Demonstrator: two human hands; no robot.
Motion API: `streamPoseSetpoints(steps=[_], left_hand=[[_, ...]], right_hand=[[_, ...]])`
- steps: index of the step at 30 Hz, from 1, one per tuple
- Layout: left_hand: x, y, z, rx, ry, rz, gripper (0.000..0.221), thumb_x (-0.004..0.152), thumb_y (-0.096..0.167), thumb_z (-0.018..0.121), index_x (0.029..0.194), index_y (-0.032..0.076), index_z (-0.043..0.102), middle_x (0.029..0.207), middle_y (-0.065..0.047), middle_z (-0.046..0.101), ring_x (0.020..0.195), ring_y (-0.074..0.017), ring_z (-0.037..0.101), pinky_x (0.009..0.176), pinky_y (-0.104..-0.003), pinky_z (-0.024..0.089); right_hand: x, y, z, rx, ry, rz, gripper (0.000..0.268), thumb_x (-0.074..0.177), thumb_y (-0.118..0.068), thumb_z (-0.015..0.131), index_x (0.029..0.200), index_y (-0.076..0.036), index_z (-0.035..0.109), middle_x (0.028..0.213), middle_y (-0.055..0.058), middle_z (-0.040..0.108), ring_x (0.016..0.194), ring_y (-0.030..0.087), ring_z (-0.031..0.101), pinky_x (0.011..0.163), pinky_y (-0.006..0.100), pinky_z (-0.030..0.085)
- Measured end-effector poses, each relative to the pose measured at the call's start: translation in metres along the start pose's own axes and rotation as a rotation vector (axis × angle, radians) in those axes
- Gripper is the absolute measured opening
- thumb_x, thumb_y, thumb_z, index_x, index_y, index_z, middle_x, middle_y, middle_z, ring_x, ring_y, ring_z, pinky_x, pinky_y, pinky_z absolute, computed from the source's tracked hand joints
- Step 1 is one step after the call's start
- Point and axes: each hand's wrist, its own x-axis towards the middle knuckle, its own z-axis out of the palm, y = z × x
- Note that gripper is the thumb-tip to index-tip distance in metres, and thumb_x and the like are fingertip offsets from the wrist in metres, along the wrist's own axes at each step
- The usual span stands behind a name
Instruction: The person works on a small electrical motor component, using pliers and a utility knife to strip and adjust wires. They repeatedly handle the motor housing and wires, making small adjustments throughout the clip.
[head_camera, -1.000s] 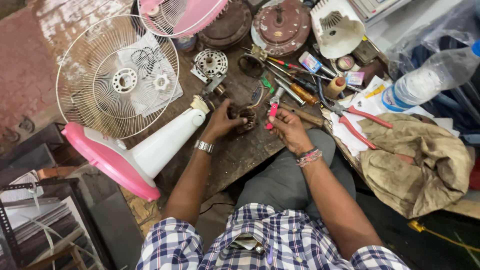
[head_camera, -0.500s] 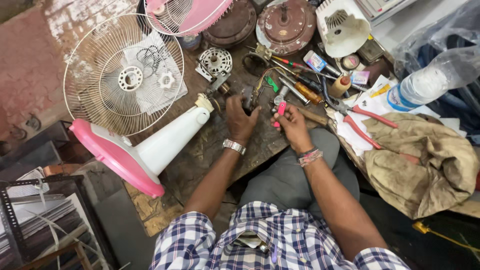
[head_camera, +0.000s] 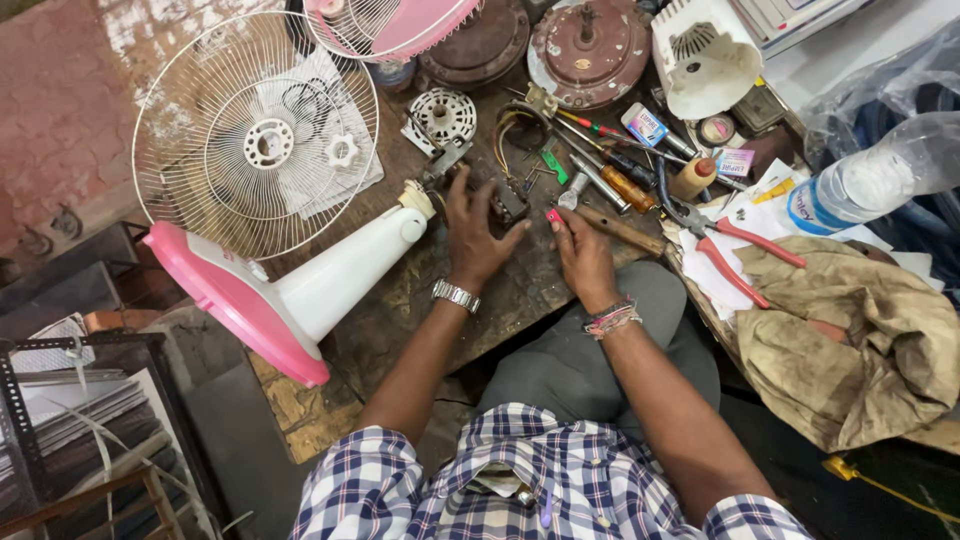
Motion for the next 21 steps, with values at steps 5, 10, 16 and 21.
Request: streamPoseSetpoints(steps=[5,10,16,21], left_hand=[[-0.005,-0.016,0.019,-0.018,-0.034,0.047,0.092,0.077,0.038,0.091,0.149,0.008,0.041,0.151,-0.02,0.046,0.137,-0.0442,0.048,0.115,-0.051,0.038],[-0.022,-0.03,0.042,-0.104,-0.039,-0.014,0.097,0.083,0.033,0.089,0.157,0.005,0.033,0.151,-0.022,0.05,0.139,-0.0407,0.05,0.117,-0.048,0.041],[-0.021,-0.034,0.043,-0.161,-0.078,-0.085,0.108,0.077,0.033,0.09,0.16,0.004,0.025,0.149,-0.024,0.049,0.136,-0.0417,0.05,0.115,-0.049,0.04],[-0.019,-0.035,0.041,-0.165,-0.107,-0.129,0.114,0.074,0.035,0.092,0.16,0.006,0.024,0.147,-0.023,0.049,0.135,-0.0415,0.049,0.114,-0.049,0.04]], right_hand=[[0.006,-0.026,-0.009,-0.114,0.061,-0.114,0.023,0.103,-0.017,0.061,0.121,-0.004,0.067,0.088,0.014,0.073,0.073,0.025,0.073,0.067,0.037,0.054],[0.024,-0.035,-0.012,-0.321,0.059,-0.152,0.021,0.102,-0.02,0.066,0.118,-0.009,0.073,0.084,0.017,0.073,0.076,0.035,0.071,0.07,0.044,0.053],[0.041,-0.035,-0.003,-0.326,0.093,-0.33,0.023,0.1,-0.014,0.066,0.121,-0.007,0.073,0.099,0.02,0.074,0.087,0.038,0.071,0.077,0.044,0.056],[0.037,-0.032,0.006,-0.296,0.094,-0.405,0.028,0.101,-0.007,0.064,0.128,-0.002,0.068,0.11,0.022,0.072,0.098,0.04,0.069,0.085,0.046,0.054]])
